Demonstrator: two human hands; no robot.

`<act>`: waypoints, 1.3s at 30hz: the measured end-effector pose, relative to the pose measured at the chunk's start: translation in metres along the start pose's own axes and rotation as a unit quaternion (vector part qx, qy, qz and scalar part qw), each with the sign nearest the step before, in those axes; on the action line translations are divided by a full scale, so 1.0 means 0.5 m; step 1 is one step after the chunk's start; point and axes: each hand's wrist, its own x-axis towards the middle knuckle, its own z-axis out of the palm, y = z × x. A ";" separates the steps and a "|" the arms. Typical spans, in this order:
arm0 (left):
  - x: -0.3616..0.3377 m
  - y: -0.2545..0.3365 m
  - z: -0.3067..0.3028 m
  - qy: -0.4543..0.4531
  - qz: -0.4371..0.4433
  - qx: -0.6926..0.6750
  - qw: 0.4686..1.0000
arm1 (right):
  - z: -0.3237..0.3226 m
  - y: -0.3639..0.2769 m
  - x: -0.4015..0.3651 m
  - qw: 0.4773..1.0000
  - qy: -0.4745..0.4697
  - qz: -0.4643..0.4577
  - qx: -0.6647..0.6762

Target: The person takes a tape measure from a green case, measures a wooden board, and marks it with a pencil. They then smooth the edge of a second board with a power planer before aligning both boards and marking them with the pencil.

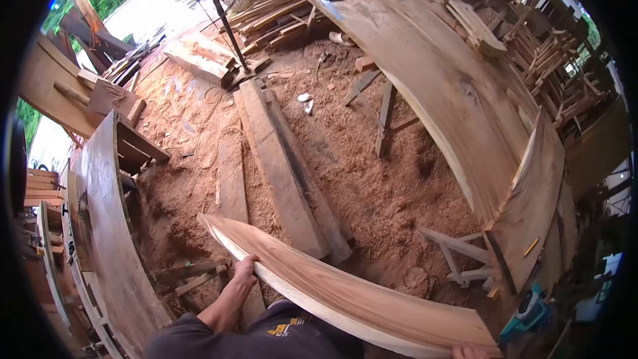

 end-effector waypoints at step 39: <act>0.345 0.126 0.600 -0.137 0.332 0.314 0.879 | 0.606 -0.381 0.801 0.937 0.094 0.062 0.332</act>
